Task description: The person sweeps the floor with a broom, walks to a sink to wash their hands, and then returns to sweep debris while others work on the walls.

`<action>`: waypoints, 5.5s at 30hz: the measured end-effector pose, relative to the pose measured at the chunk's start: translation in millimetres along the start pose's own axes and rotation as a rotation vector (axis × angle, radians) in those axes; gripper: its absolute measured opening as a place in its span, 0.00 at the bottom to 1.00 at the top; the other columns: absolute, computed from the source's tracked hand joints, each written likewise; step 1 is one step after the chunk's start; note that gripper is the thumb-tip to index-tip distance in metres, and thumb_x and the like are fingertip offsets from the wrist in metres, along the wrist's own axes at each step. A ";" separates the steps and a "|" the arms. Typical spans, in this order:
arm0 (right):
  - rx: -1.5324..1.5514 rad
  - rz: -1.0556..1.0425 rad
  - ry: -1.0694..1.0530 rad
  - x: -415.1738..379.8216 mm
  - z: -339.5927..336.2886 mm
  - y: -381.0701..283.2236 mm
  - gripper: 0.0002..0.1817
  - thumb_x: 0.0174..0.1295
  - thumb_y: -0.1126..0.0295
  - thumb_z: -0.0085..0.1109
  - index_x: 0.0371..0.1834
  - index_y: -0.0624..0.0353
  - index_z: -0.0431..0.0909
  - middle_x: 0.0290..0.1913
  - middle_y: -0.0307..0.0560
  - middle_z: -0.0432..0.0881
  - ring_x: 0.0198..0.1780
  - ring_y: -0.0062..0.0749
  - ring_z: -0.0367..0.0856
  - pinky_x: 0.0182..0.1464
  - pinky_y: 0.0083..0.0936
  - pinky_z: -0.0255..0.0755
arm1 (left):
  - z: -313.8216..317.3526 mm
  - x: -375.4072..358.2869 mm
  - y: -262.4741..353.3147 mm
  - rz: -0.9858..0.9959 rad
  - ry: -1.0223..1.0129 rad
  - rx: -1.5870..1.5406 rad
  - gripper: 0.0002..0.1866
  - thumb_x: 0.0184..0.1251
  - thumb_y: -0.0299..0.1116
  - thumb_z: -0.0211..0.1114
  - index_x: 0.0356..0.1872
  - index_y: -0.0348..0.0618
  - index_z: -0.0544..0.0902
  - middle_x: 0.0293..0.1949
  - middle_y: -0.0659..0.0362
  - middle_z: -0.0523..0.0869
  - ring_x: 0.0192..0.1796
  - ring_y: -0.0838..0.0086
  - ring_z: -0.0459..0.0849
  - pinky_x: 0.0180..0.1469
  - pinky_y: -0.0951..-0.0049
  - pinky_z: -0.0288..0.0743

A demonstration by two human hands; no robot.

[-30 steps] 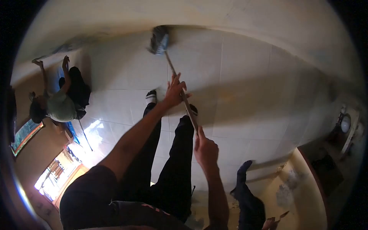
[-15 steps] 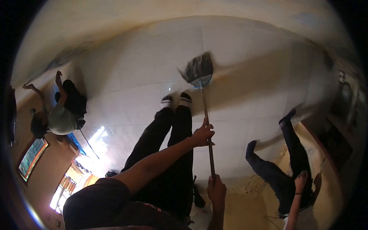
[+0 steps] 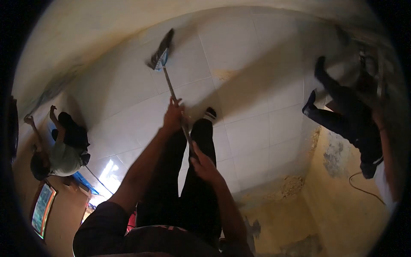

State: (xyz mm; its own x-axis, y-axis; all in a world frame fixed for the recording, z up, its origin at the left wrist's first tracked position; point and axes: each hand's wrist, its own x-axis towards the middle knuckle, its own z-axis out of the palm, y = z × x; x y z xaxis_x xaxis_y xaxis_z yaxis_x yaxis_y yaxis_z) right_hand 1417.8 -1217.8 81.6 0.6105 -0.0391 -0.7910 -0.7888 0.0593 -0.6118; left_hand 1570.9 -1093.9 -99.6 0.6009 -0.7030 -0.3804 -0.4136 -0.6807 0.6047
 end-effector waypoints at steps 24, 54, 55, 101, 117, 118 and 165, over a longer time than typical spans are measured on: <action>0.718 0.541 0.271 -273.5 -259.5 178.4 0.25 0.66 0.72 0.51 0.67 0.54 0.63 0.28 0.36 0.72 0.17 0.11 0.59 0.16 0.11 0.55 | 272.0 -23.8 362.3 0.376 -0.565 -0.084 0.32 0.43 0.66 0.66 0.21 0.40 0.80 0.44 0.41 0.77 0.56 0.42 0.71 0.70 0.38 0.35; 1.069 0.425 0.130 -279.7 -372.5 300.9 0.30 0.60 0.81 0.55 0.67 0.57 0.61 0.30 0.37 0.71 0.19 0.11 0.61 0.15 0.09 0.54 | 383.9 -1.3 404.2 0.209 -0.327 0.127 0.18 0.49 0.51 0.67 0.20 0.45 0.80 0.54 0.39 0.72 0.63 0.45 0.65 0.69 0.35 0.34; 1.065 0.425 0.149 -295.3 -387.0 314.9 0.30 0.61 0.81 0.54 0.68 0.58 0.60 0.30 0.37 0.71 0.19 0.11 0.61 0.15 0.08 0.53 | 394.5 -5.3 433.7 0.178 -0.323 0.026 0.17 0.50 0.49 0.67 0.22 0.45 0.80 0.55 0.40 0.72 0.63 0.44 0.65 0.69 0.35 0.36; 1.403 0.089 0.503 -354.2 -627.4 465.0 0.26 0.65 0.72 0.54 0.67 0.60 0.62 0.27 0.39 0.73 0.14 0.09 0.59 0.12 0.09 0.51 | 576.6 204.1 744.3 0.782 -0.607 0.391 0.17 0.47 0.47 0.70 0.22 0.45 0.76 0.54 0.45 0.75 0.64 0.51 0.65 0.70 0.40 0.40; 1.413 0.345 0.774 -579.5 -679.1 618.9 0.26 0.64 0.71 0.55 0.65 0.63 0.64 0.25 0.36 0.73 0.14 0.09 0.60 0.13 0.11 0.53 | 800.1 33.0 938.5 0.994 -0.974 0.414 0.21 0.49 0.54 0.65 0.28 0.45 0.82 0.53 0.47 0.76 0.61 0.58 0.72 0.64 0.27 0.37; 1.381 0.366 0.788 -587.6 -677.8 621.1 0.26 0.64 0.71 0.56 0.65 0.63 0.64 0.25 0.36 0.73 0.15 0.09 0.60 0.14 0.11 0.54 | 804.6 21.3 943.3 0.998 -0.923 0.315 0.16 0.44 0.45 0.68 0.28 0.44 0.83 0.43 0.50 0.78 0.55 0.56 0.76 0.65 0.27 0.36; 0.336 0.392 0.402 -634.8 -729.4 629.1 0.23 0.61 0.72 0.54 0.61 0.60 0.70 0.38 0.57 0.83 0.32 0.33 0.82 0.40 0.30 0.75 | 766.9 -75.5 920.0 0.145 -0.502 0.238 0.07 0.64 0.36 0.57 0.36 0.46 0.79 0.47 0.55 0.76 0.68 0.50 0.61 0.48 0.56 0.79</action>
State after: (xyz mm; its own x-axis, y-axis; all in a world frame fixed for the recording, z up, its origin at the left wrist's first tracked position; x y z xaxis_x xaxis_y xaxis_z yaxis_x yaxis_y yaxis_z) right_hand 482.4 -1883.2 195.0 0.1568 -0.3169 -0.9354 -0.8427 0.4510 -0.2940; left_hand 620.5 -1825.0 -51.2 0.1522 -0.7651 -0.6257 -0.6453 -0.5564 0.5234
